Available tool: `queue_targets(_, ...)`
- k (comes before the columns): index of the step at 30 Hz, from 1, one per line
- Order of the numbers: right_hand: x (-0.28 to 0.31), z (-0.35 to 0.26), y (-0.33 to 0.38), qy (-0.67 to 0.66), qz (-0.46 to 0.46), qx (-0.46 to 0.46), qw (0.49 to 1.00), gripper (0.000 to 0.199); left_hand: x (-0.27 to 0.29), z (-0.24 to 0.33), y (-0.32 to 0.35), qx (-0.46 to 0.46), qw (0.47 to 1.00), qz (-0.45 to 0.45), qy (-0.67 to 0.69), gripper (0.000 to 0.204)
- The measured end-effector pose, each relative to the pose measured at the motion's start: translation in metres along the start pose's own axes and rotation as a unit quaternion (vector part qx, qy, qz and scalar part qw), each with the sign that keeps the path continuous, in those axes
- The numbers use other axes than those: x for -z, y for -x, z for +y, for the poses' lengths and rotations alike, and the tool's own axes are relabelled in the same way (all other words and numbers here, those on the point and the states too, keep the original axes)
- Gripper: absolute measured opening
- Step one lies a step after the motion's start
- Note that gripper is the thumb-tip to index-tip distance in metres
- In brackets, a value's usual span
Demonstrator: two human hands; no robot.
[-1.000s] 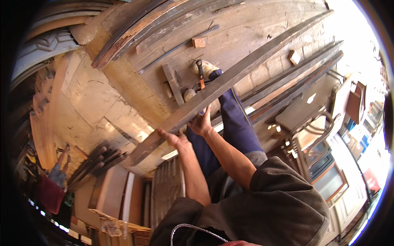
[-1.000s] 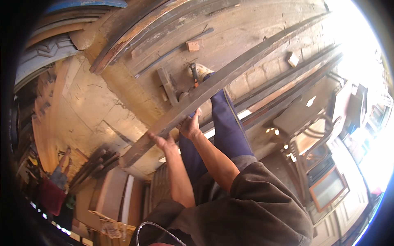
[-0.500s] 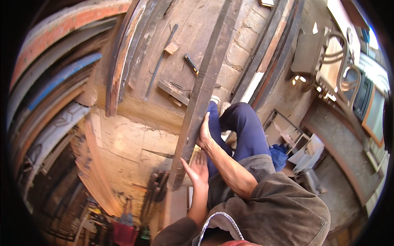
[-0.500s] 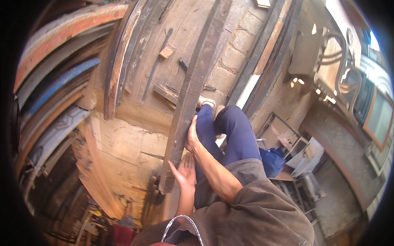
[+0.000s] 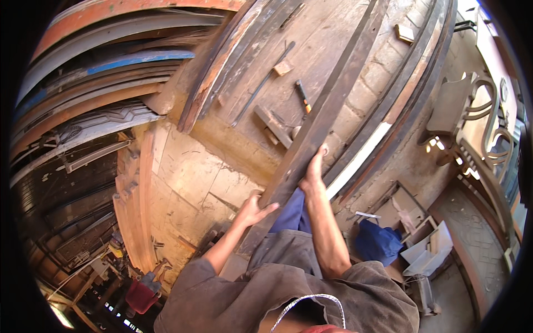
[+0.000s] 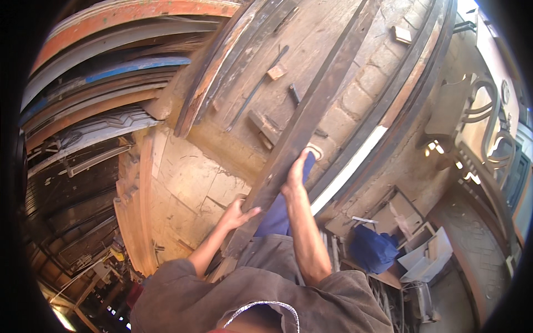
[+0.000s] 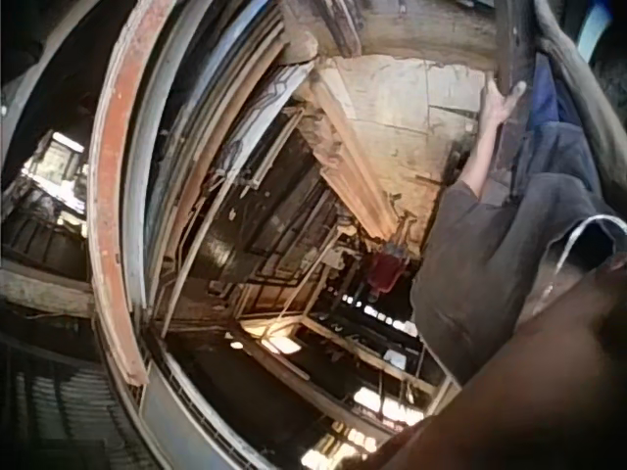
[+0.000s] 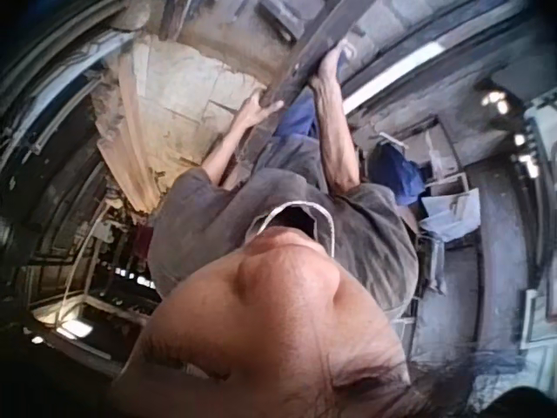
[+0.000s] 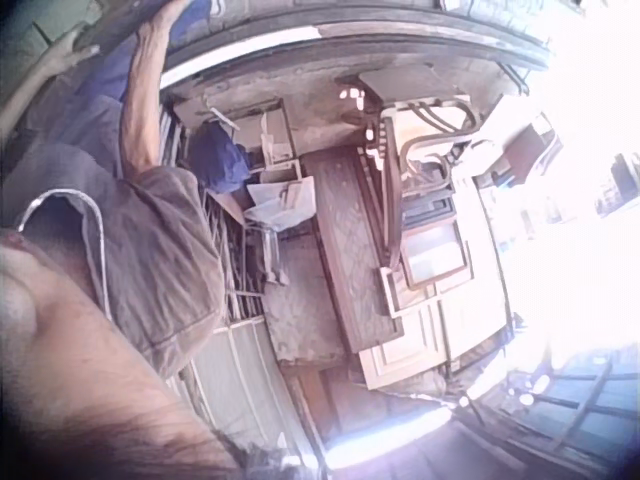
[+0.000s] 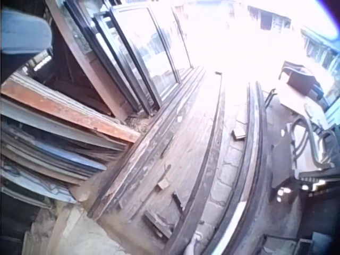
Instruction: The person uses a hammer to repeatedly strike a long metal rod placed on a wooden surface. They adjust the rod's position and hammer different sections along its length.
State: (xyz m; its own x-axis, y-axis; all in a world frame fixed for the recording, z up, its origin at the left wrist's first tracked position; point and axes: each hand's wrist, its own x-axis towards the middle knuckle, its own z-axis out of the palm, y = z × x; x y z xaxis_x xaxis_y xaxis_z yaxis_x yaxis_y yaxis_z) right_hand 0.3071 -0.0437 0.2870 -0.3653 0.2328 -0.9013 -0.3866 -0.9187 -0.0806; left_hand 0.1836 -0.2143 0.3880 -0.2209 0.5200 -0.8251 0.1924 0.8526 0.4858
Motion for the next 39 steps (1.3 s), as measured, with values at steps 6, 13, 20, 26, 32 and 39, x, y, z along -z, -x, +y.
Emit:
queue_targets(6, 0.035, -0.009, 0.024, 0.042, -0.092, 0.061, 0.993, 0.092, -0.037, 0.009, 0.008, -0.073, 0.997, 0.014, -0.004, 0.064)
queue_targets(13, 0.184, 0.163, 0.120, 0.077, -0.123, 0.082, 0.986, 0.084, -0.087, 0.021, 0.024, -0.057, 0.994, -0.060, 0.067, 0.059)
queue_targets(20, 0.230, 0.208, 0.209, -0.021, 0.097, 0.132, 0.986, 0.081, -0.195, -0.019, -0.006, -0.142, 0.975, -0.119, 0.125, 0.057)
queue_targets(26, 0.356, 0.201, 0.148, 0.171, 0.118, 0.107, 0.972, 0.080, -0.304, -0.075, -0.071, -0.144, 0.969, -0.164, 0.113, 0.052)
queue_targets(32, 0.459, 0.215, 0.043, 0.224, 0.115, 0.164, 0.954, 0.093, -0.354, -0.150, -0.148, -0.205, 0.977, -0.030, -0.046, 0.059)
queue_targets(39, 0.624, 0.217, -0.075, 0.228, 0.227, 0.163, 0.933, 0.091, -0.304, -0.202, -0.186, -0.206, 0.957, -0.119, -0.163, 0.054)
